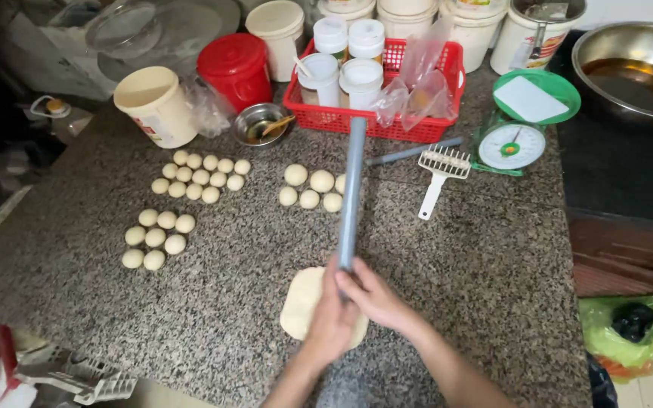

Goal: Preparing and rolling out pieces of dough on a kitchen counter.

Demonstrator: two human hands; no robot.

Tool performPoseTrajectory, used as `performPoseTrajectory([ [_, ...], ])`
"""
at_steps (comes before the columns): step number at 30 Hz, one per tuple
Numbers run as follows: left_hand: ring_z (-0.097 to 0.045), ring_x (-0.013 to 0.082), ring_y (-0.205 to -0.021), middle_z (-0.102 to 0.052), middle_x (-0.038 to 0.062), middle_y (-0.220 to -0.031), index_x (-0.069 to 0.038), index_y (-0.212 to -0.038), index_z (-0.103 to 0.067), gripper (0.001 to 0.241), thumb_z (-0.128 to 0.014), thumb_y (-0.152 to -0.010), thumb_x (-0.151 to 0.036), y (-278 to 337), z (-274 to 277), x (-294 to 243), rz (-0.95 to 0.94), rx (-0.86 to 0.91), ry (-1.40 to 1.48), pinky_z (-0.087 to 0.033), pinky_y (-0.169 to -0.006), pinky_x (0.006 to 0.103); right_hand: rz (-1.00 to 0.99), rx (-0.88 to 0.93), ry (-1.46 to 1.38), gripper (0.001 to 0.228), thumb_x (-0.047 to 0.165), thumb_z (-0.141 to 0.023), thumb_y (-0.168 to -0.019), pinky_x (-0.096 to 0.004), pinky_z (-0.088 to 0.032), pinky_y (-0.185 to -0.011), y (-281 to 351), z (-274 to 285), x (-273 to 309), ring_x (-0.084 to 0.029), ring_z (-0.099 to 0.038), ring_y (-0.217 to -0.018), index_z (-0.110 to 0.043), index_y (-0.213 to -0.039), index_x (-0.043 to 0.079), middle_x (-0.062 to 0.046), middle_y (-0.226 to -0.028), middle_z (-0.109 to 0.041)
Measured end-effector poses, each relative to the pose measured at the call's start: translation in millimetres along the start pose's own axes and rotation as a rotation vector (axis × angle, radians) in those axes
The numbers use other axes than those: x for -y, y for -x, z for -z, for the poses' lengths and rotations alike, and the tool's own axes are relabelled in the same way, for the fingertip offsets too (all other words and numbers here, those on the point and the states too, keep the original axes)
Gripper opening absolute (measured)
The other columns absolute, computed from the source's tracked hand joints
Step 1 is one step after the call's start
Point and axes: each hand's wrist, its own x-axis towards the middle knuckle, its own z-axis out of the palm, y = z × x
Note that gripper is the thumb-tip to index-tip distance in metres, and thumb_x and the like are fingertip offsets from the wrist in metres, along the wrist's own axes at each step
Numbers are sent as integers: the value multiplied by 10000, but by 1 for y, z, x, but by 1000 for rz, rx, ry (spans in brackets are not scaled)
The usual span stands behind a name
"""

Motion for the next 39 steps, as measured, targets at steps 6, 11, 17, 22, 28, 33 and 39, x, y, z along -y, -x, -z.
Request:
performPoseTrajectory([
  [6, -528, 338, -1160, -459, 213, -1328, -46, -1494, -281, 656, -556, -908, -159, -1, 35, 14, -199, 272, -501, -472, -1012, 482, -105, -276, 360, 176, 190, -553, -941, -237, -493, -504, 0, 27, -14, -112, -576, -592, -588, -1111, 159, 21, -772, -624],
  [11, -375, 351, -1388, -476, 186, -1409, -159, -1469, -450, 596, -519, -889, -37, -34, 111, 48, -450, 129, -930, -247, -1154, 540, -244, -147, 970, 460, 455, -531, -952, -424, -437, -983, 25, 24, 36, -254, -670, -1073, -543, -1371, 263, -67, -1106, -693],
  [17, -569, 230, -1083, -605, 48, -1059, -170, -1344, -540, 431, -456, -922, -147, -37, 125, 153, -661, 173, -951, -399, -993, 401, -129, -214, 1033, 355, 392, -498, -984, -337, -348, -941, 53, -30, -6, -187, -566, -934, -579, -1282, 216, -20, -999, -589],
  [22, -292, 270, -1444, -417, 114, -1493, -150, -1478, -403, 526, -423, -953, -160, -8, 114, 164, -512, 423, -849, -194, -1181, 453, -277, -400, 1072, 376, 415, -622, -877, -409, -327, -1021, 73, -70, -61, -196, -534, -1073, -586, -1240, 324, 38, -1101, -556],
  [28, -209, 291, -1483, -282, 147, -1598, -49, -1511, -339, 577, -344, -1048, -394, -13, 109, 160, -357, 425, -739, -121, -1190, 473, -380, -562, 1058, 577, 384, -424, -1010, -596, -82, -1163, 50, -95, -77, -350, -232, -1496, -426, -1463, 27, -168, -1572, -369],
  [33, -100, 313, -1507, -161, 95, -1638, -113, -1541, -271, 618, -303, -1032, -462, -87, 78, 167, -260, 377, -842, -37, -1182, 585, -468, -533, 1170, 591, 395, -339, -1028, -599, -75, -1169, -13, -49, -80, -371, -181, -1510, -391, -1506, 52, -158, -1604, -318],
  [39, -59, 385, -1514, -105, 165, -1646, -115, -1560, -270, 622, -437, -1020, -376, -166, 64, 159, -269, 124, -838, -28, -1172, 651, -371, -643, 1094, 687, 455, -323, -1039, -587, 104, -1169, -77, 14, -81, -348, -2, -1527, -265, -1568, 20, -164, -1651, -174],
])
